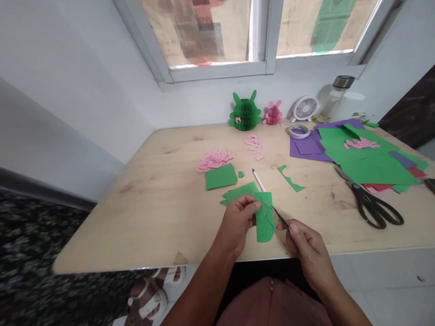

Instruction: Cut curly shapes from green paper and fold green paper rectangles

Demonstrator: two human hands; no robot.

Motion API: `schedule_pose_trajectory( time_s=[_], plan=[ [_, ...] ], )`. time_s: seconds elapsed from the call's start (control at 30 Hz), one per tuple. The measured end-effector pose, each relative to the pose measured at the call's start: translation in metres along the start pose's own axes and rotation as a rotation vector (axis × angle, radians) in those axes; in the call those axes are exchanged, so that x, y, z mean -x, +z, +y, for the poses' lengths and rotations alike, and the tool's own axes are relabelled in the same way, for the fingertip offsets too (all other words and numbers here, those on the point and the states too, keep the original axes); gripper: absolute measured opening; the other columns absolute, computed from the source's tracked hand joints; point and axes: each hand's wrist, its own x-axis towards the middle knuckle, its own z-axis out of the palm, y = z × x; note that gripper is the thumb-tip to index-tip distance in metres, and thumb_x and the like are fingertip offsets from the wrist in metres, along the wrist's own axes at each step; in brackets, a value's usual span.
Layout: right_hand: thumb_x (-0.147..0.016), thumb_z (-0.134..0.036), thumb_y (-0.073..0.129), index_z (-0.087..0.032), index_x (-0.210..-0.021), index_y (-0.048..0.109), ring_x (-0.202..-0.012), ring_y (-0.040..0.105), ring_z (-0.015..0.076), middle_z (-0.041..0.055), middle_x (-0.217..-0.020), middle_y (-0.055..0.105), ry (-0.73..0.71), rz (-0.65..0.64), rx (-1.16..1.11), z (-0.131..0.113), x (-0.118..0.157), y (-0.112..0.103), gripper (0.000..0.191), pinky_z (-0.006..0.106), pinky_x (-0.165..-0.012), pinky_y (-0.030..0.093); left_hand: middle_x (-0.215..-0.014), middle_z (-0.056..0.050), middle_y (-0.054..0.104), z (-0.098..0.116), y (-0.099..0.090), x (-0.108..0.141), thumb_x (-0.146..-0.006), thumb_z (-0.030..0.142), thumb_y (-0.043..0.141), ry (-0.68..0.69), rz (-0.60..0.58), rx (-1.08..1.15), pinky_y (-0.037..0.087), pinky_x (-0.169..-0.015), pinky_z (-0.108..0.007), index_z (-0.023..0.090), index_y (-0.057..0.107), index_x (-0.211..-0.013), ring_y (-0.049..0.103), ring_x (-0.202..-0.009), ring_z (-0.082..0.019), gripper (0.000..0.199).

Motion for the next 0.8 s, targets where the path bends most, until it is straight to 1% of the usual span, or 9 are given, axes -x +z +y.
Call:
schedule_pose_trajectory(
  time_s=[0.27,0.43,0.53,0.6,0.63,0.73,0.8],
  plan=[
    [-0.085,-0.061,0.052,-0.017,-0.067,0.061,-0.048,0.024,0.0097,-0.0054,-0.05,0.029,0.009,0.004,0.036,-0.0004,-0.0009,0.0007,0.048,0.025,-0.046,0.016,-0.06,0.003,0.06,0.0005,0.0024,0.0043,-0.057,0.024,0.079,-0.003,-0.037,0.025,0.043,-0.055,-0.022,0.016,0.055,-0.068,0.052,-0.051,-0.008,0.027],
    [-0.082,-0.061,0.054,-0.02,-0.052,0.042,-0.047,0.023,0.0094,-0.0054,-0.049,0.028,0.006,0.018,0.028,-0.0041,-0.0014,0.003,0.053,0.024,-0.046,0.016,-0.062,0.001,0.061,-0.0007,0.0045,0.006,-0.057,0.025,0.079,-0.014,-0.067,0.005,0.044,-0.058,-0.023,0.016,0.057,-0.066,0.054,-0.054,-0.009,0.026],
    [-0.08,-0.062,0.056,-0.02,-0.05,0.039,-0.047,0.023,0.0096,-0.0054,-0.049,0.027,-0.001,0.024,0.017,-0.0066,-0.0034,0.0051,0.055,0.025,-0.046,0.016,-0.062,0.001,0.062,-0.0022,0.0049,0.0057,-0.057,0.027,0.079,-0.016,-0.054,-0.011,0.044,-0.058,-0.024,0.016,0.056,-0.066,0.055,-0.054,-0.01,0.027],
    [-0.079,-0.063,0.057,-0.02,-0.05,0.042,-0.047,0.022,0.0095,-0.0055,-0.048,0.027,0.007,0.033,0.01,-0.0069,-0.0045,0.0054,0.054,0.025,-0.046,0.015,-0.062,0.001,0.061,-0.0026,0.0054,0.005,-0.056,0.027,0.079,-0.017,-0.041,-0.011,0.044,-0.058,-0.024,0.016,0.056,-0.066,0.054,-0.054,-0.01,0.028],
    [-0.079,-0.063,0.057,-0.02,-0.052,0.046,-0.046,0.022,0.0094,-0.0057,-0.048,0.027,0.016,0.034,0.01,-0.0066,-0.0049,0.0051,0.052,0.025,-0.045,0.014,-0.061,0.001,0.061,-0.0025,0.0057,0.0046,-0.055,0.028,0.079,-0.018,-0.039,-0.012,0.044,-0.058,-0.024,0.016,0.056,-0.066,0.054,-0.054,-0.01,0.028],
    [-0.081,-0.062,0.056,-0.017,-0.065,0.06,-0.046,0.022,0.0092,-0.0063,-0.048,0.027,0.039,0.025,0.027,-0.0044,-0.0057,0.003,0.047,0.025,-0.046,0.013,-0.06,0.002,0.06,-0.0013,0.0062,0.0029,-0.055,0.029,0.079,-0.013,-0.04,-0.029,0.042,-0.056,-0.023,0.016,0.056,-0.065,0.052,-0.052,-0.009,0.028],
    [-0.082,-0.06,0.055,-0.016,-0.069,0.064,-0.046,0.022,0.0092,-0.0062,-0.048,0.028,0.041,0.019,0.04,-0.0032,-0.0062,0.0019,0.047,0.025,-0.046,0.014,-0.06,0.002,0.059,-0.0005,0.0059,0.0015,-0.054,0.029,0.079,-0.006,-0.038,-0.042,0.041,-0.055,-0.023,0.016,0.057,-0.065,0.051,-0.052,-0.009,0.028]
  ],
)
